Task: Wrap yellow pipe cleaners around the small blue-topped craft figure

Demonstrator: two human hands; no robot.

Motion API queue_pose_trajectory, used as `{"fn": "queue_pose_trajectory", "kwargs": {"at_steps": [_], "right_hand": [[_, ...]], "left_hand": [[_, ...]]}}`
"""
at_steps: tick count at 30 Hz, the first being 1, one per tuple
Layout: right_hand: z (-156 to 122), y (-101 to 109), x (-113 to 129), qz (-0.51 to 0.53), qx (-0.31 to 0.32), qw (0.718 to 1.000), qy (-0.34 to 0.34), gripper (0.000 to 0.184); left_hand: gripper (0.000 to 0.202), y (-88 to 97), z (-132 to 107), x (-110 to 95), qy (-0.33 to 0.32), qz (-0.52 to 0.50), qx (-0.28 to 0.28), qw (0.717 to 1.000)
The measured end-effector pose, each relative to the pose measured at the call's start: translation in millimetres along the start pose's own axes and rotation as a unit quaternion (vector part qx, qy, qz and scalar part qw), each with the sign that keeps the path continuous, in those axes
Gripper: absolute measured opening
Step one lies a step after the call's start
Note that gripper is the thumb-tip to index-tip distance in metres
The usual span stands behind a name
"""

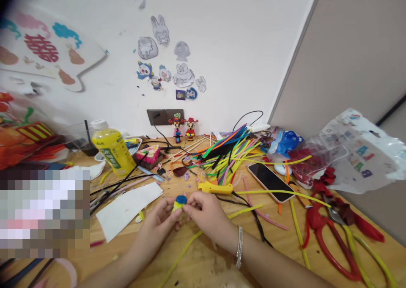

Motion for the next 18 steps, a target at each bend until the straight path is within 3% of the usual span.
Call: {"fn": "queue_pose_trajectory", "kwargs": {"at_steps": [5,11,18], "right_hand": [[-0.1,-0.1,2.5,-0.008,-0.001,1.000,0.018,0.008],[3.3,2.8,8.8,-0.023,0.024,0.998,0.054,0.009],[5.0,6.7,14.0,-0.049,0.059,0.993,0.093,0.005]], "left_hand": [[0.022,4.3,0.4,-0.7,0.024,0.003,-0.028,0.999],[0.022,-5.1,-1.3,-0.8,0.029,-0.039,0.016,0.999],[0.021,-5.4,-0.6,2.2,0.029,-0.051,0.024,0.998]]}}
Point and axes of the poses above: each hand's wrist, its own z-axis towards the middle knuckle, its own y-axis out of the back of the hand, x = y × z, the point moved 9 cm from there along z, towards the middle knuckle, and after that the axes turned 13 degrees about -x, right-handed, at the moved point
